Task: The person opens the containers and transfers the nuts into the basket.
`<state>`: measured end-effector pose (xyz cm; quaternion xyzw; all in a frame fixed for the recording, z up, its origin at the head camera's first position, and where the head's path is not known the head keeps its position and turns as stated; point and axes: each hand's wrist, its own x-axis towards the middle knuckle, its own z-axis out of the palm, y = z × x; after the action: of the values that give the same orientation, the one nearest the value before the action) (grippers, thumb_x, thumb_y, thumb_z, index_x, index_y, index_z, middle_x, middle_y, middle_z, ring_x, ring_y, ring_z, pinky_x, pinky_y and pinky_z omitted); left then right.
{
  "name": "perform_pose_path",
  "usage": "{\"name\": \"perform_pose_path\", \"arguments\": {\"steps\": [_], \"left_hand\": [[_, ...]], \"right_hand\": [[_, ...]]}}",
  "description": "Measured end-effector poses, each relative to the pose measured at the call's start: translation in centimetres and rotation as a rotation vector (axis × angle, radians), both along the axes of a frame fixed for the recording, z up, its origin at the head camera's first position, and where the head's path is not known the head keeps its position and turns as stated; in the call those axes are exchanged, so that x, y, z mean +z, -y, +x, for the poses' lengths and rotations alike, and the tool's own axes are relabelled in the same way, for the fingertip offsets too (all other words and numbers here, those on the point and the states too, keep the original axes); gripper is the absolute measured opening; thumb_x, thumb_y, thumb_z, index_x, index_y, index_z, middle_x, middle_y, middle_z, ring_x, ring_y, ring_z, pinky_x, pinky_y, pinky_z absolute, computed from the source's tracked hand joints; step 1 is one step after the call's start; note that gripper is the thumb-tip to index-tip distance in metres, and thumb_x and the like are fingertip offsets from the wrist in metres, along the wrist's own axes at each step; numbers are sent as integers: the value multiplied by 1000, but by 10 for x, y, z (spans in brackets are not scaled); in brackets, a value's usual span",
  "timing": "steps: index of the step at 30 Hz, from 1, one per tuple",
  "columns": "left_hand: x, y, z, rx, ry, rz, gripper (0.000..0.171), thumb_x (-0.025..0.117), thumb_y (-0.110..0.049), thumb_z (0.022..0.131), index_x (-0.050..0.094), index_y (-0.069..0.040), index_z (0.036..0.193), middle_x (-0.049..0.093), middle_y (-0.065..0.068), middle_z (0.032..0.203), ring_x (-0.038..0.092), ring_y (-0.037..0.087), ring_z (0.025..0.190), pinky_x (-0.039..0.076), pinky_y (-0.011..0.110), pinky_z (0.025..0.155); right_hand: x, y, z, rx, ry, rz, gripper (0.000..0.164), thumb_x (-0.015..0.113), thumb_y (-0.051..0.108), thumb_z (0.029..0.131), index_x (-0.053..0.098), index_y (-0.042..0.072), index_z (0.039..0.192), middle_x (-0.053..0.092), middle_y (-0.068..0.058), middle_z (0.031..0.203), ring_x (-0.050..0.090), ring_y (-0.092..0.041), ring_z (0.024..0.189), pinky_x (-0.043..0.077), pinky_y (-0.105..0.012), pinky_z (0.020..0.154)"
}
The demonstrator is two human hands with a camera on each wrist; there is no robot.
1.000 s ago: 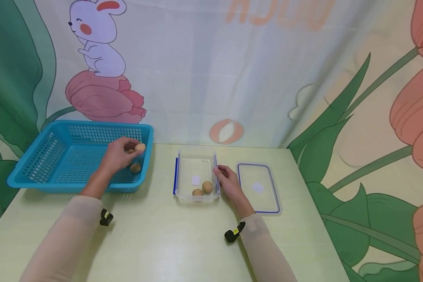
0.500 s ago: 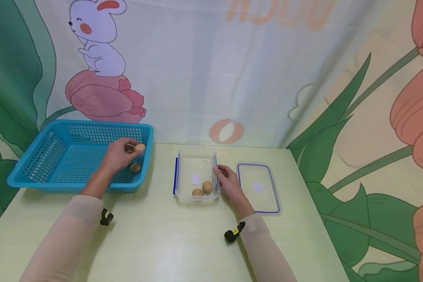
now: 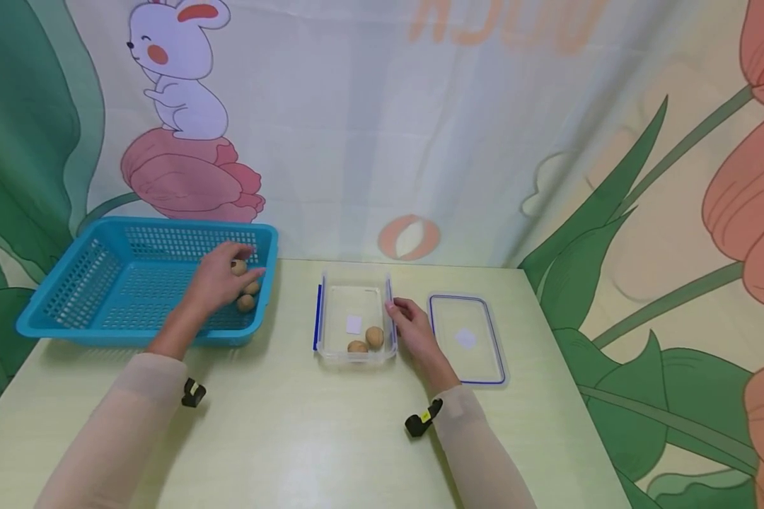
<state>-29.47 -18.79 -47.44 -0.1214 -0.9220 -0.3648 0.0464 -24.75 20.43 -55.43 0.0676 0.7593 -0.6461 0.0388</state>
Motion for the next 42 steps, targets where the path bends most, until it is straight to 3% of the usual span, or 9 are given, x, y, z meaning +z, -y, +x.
{"name": "perform_pose_path", "arguments": {"steps": [5, 10, 16, 21, 28, 32, 38, 42], "left_hand": [[21, -26, 12, -76, -66, -18, 53, 75, -29, 102, 61, 0, 143, 59, 22, 140, 55, 44, 130, 45, 67, 107], [37, -54, 24, -157, -131, 13, 52, 79, -26, 99, 63, 0, 141, 62, 19, 134, 58, 40, 125, 52, 58, 103], [44, -85, 38, -203, -159, 20, 51, 81, -25, 97, 64, -1, 139, 62, 17, 136, 59, 37, 127, 52, 54, 104], [34, -111, 42, -241, -160, -5, 52, 81, -28, 97, 65, -2, 138, 63, 14, 137, 61, 36, 128, 53, 53, 105], [17, -145, 42, -328, -42, -6, 52, 83, -27, 95, 65, -4, 138, 64, 12, 134, 62, 32, 126, 54, 47, 105], [3, -160, 41, -386, 1, -17, 52, 82, -26, 96, 64, -2, 139, 65, 13, 134, 62, 32, 125, 53, 46, 105], [-21, -175, 37, -477, 79, -108, 51, 80, -26, 97, 65, 3, 137, 67, 18, 132, 64, 32, 121, 53, 46, 105], [-35, -182, 33, -527, 92, -125, 48, 79, -28, 98, 68, 3, 133, 70, 16, 128, 66, 29, 118, 54, 44, 105]], "right_hand": [[-1, 0, 0, -10, 3, 1, 55, 65, 44, 106, 58, 7, 147, 63, -16, 142, 59, -30, 130, 50, -47, 110], [-3, 1, -1, -6, 5, -2, 56, 66, 44, 106, 58, 7, 147, 63, -16, 142, 59, -29, 130, 50, -46, 109], [-4, 2, -3, 3, -22, 22, 54, 64, 40, 107, 59, 3, 145, 65, -18, 138, 61, -28, 125, 53, -39, 99], [-3, 2, -4, 3, -35, 36, 54, 64, 39, 107, 58, 2, 146, 65, -20, 138, 61, -29, 125, 54, -39, 98], [-2, 0, -4, 7, -29, 32, 56, 63, 40, 108, 56, 2, 148, 63, -21, 142, 60, -31, 129, 53, -44, 104], [0, 1, -4, 1, -41, 16, 54, 63, 38, 108, 56, 1, 147, 63, -20, 141, 60, -31, 129, 52, -46, 106], [-6, 4, -2, -2, -30, 35, 57, 63, 41, 108, 56, 2, 148, 64, -19, 141, 60, -31, 130, 51, -46, 109], [-6, 4, 0, -14, -53, 69, 56, 60, 45, 108, 59, 3, 146, 64, -19, 141, 59, -32, 132, 48, -49, 112]]}}
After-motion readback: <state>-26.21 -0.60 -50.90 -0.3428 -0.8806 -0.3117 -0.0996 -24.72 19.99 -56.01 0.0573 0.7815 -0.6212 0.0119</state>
